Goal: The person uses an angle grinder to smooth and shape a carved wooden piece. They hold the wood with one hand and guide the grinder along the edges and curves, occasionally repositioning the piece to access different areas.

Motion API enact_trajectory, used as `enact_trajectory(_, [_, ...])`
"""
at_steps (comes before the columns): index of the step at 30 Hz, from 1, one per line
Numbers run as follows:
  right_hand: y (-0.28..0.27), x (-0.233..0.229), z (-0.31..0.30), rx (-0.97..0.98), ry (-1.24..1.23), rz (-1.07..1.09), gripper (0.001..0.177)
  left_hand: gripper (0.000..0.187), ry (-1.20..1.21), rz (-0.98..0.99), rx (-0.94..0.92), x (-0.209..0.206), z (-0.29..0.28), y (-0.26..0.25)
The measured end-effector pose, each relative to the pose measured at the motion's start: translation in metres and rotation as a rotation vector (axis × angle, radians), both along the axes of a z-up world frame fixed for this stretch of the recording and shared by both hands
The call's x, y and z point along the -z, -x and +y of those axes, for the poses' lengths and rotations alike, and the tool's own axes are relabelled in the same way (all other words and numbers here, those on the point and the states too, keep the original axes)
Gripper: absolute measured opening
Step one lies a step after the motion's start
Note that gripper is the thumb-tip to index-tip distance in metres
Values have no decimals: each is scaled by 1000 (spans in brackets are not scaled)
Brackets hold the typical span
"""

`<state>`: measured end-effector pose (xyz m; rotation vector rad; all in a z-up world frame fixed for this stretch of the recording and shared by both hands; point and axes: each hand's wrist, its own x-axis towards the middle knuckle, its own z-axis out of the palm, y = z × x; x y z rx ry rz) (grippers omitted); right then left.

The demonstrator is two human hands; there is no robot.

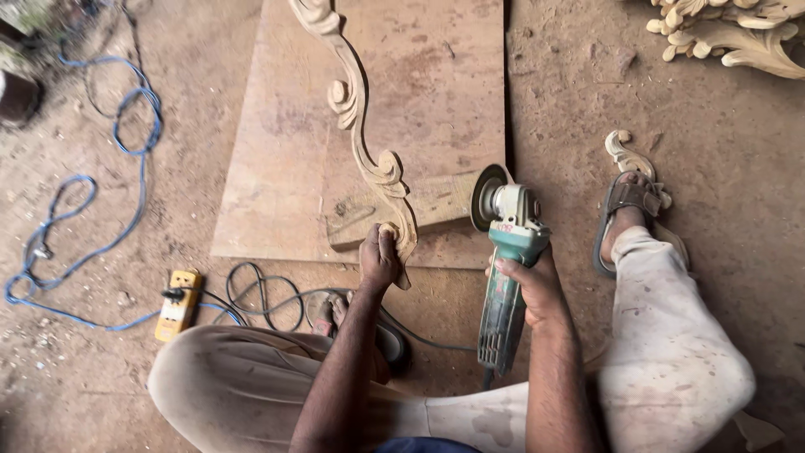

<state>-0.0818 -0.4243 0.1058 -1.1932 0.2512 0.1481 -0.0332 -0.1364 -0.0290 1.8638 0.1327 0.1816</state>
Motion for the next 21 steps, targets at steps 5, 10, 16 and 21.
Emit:
enact_trajectory(5, [5,-15,16,-107,-136,107,75,42,-227,-306,-35,-23,31,-21])
enact_trajectory(10, [10,-11,27,-212,-209,106,73,42,-262,-290,-18,-30,36,-26])
enact_trajectory(16, [13,-12,34,-287,-237,93,75,39,-355,-285,28,-39,36,-26])
enact_trajectory(21, [12,-9,34,-318,-265,92,74,39,-420,-287,69,-37,25,-27])
